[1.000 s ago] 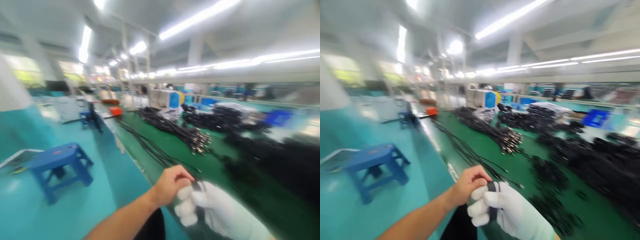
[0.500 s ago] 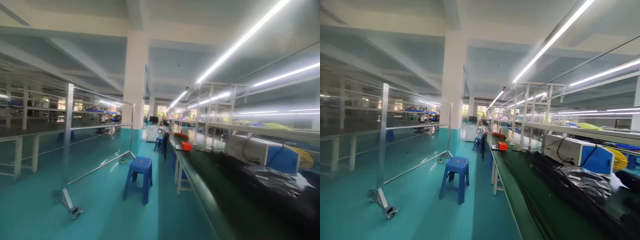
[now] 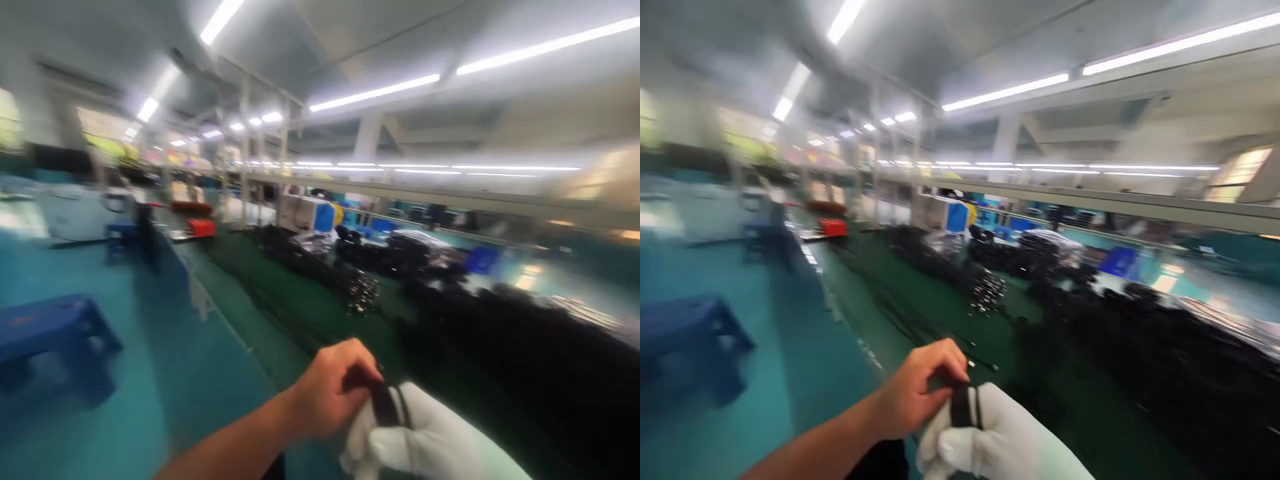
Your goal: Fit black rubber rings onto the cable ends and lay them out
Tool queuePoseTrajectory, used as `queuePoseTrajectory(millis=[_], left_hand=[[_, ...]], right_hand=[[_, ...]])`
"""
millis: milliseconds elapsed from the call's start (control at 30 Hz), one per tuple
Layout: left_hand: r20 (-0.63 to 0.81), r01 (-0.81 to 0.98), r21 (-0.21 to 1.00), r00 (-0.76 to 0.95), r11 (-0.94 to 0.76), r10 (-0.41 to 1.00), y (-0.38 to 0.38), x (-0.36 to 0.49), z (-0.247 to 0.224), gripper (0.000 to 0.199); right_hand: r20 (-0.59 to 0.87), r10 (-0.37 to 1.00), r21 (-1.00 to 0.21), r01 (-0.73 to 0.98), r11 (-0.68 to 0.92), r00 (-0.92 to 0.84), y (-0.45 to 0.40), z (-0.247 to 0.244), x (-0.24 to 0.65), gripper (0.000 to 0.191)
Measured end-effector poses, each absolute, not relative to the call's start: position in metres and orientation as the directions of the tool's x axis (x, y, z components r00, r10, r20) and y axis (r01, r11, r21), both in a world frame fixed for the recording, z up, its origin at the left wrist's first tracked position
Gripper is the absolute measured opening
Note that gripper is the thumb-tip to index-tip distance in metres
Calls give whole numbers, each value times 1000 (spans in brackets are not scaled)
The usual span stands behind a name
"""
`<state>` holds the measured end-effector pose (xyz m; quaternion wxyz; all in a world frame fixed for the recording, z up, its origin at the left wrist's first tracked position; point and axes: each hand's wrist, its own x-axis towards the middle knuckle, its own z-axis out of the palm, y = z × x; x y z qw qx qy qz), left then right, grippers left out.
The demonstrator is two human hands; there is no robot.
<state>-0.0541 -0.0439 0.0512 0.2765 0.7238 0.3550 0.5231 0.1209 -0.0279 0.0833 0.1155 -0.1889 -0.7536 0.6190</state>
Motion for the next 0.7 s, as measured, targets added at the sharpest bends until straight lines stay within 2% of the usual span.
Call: queuePoseTrajectory(millis=[67,233,367,433,500,567,633,700], left_hand=[[601,216,738,221,-639,768,-37,-55,48,9],[658,210,655,314,-726,684,-27,-45,39,19],[804,156,514,254,-843,537,-20,-37,35,24],[833,138,494,209,-858,513,-18,-35,34,24],[800,146,534,229,-833,554,-19,-36,37,26],[720,174,579,348,-796,600,-19,-38,42,34],[646,196,583,476,-789,596,-19,-41,49,38],[628,195,559,535,-806,565,-17,-41,52,33]], right_hand=[[-86,475,-984,149,97,-876,-28,88,123,26],[-23,546,-1000,25,-4,-837,-29,92,117,26],[-9,568,-999,36,36,-823,-31,94,117,29],[-19,578,-999,39,22,-816,-30,93,118,29],[-49,592,-999,48,-18,-805,-27,91,121,27],[-89,586,-996,73,-52,-806,-22,91,126,22],[-92,620,-996,77,-51,-779,-16,91,131,16],[-69,674,-997,68,-27,-735,-14,91,133,14]])
